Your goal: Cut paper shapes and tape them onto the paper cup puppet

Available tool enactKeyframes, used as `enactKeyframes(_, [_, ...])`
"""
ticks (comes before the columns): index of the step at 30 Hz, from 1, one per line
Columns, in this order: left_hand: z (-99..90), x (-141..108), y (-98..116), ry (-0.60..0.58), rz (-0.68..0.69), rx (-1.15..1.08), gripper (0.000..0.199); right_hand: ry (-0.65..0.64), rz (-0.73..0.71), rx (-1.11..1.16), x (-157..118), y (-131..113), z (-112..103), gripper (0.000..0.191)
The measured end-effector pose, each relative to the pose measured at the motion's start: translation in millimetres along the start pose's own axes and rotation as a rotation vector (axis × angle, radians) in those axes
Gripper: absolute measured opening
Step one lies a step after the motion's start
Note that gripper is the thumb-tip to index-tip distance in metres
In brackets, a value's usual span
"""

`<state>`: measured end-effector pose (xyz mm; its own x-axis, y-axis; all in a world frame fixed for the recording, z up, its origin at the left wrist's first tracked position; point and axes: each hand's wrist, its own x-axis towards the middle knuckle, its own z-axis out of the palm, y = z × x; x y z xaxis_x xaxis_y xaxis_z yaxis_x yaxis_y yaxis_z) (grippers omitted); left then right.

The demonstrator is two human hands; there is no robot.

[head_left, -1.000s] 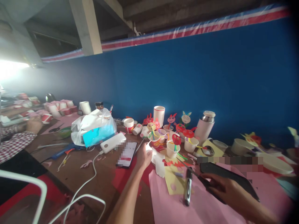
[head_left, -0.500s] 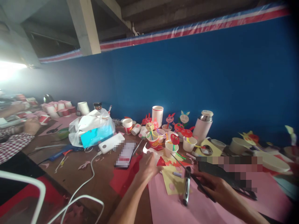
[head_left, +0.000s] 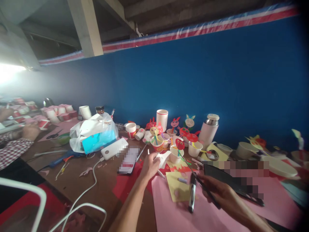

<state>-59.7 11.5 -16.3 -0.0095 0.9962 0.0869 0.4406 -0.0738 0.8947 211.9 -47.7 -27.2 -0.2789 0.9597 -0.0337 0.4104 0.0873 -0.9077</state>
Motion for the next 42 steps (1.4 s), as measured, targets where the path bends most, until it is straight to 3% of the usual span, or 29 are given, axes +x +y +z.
enactKeyframes(5, [13.7,-5,10,-0.231,-0.2,-0.634,0.024,-0.094,-0.081,0.07,-8,-11,-7,0.069])
enactKeyframes(8, [20.6,-8,12,-0.264,-0.221,-0.731,0.024,-0.139,-0.042,0.074,-7,-18,-5,0.062])
enactKeyframes(14, [23.6,-9,12,-0.314,-0.21,-0.737,0.026,-0.201,-0.014,0.101,-3,-15,-3,0.055])
enactKeyframes(20, [16.4,-7,13,-0.234,-0.2,-0.735,0.024,-0.158,-0.049,0.057,-4,-2,-14,0.055])
enactKeyframes(29, [27.6,-18,18,-0.507,-0.16,-0.655,0.022,-0.253,0.038,0.155,0,-8,1,0.058])
enactKeyframes(35, [25.1,-18,16,-0.57,-0.154,-0.664,0.021,-0.301,0.011,0.236,-2,-13,2,0.06])
enactKeyframes(42, [21.4,-16,14,-0.588,-0.161,-0.689,0.023,-0.267,0.019,0.246,-1,-17,8,0.062])
